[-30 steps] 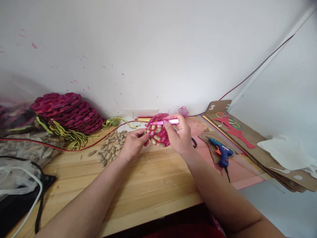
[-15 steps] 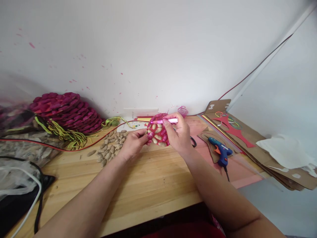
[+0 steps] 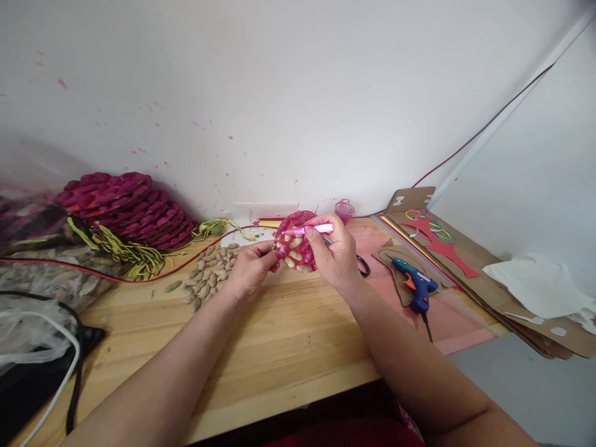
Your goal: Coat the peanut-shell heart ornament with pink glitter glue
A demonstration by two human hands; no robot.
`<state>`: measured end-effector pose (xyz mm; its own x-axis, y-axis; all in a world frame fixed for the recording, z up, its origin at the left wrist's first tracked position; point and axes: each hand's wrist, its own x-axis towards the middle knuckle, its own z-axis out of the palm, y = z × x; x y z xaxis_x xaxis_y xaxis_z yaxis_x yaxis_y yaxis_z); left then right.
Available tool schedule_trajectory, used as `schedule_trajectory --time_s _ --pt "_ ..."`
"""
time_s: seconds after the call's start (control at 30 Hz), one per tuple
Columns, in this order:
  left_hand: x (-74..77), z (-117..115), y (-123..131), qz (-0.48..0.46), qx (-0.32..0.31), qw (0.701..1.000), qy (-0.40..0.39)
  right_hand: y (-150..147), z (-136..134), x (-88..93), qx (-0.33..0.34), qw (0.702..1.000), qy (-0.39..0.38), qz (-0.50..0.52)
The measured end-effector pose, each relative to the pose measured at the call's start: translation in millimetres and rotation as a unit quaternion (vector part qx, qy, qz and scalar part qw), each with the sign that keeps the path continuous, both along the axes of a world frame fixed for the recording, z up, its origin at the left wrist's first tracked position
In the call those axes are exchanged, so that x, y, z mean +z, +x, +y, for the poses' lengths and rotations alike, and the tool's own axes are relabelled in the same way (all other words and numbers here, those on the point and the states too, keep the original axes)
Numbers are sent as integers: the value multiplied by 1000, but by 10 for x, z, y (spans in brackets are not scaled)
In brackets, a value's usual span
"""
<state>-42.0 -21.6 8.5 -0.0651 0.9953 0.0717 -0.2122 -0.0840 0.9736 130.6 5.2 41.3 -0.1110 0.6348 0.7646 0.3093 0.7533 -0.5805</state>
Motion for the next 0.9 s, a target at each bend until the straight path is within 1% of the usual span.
schedule_trajectory --time_s 0.1,0.27,0.37,0.43,0.6,0.77,0.9 --pt "13 -5 12 -2 5 1000 -7 0 -8 4 -5 1000 3 -2" --pt "-5 1 9 -10 12 1000 -17 2 -9 0 21 1000 6 -10" --pt "-11 -1 11 -18 13 1000 -18 14 16 -2 -8 1000 -1 -6" --pt "-6 -4 17 -25 12 999 -22 21 25 1 -16 1000 -7 7" --pt "4 -5 33 -36 10 999 -26 13 11 13 20 1000 -5 -8" --pt "-9 -2 39 -34 8 999 -14 17 42 -2 -21 1000 -6 4" --pt "-8 2 42 -49 6 999 -20 12 24 0 -18 1000 -9 -6"
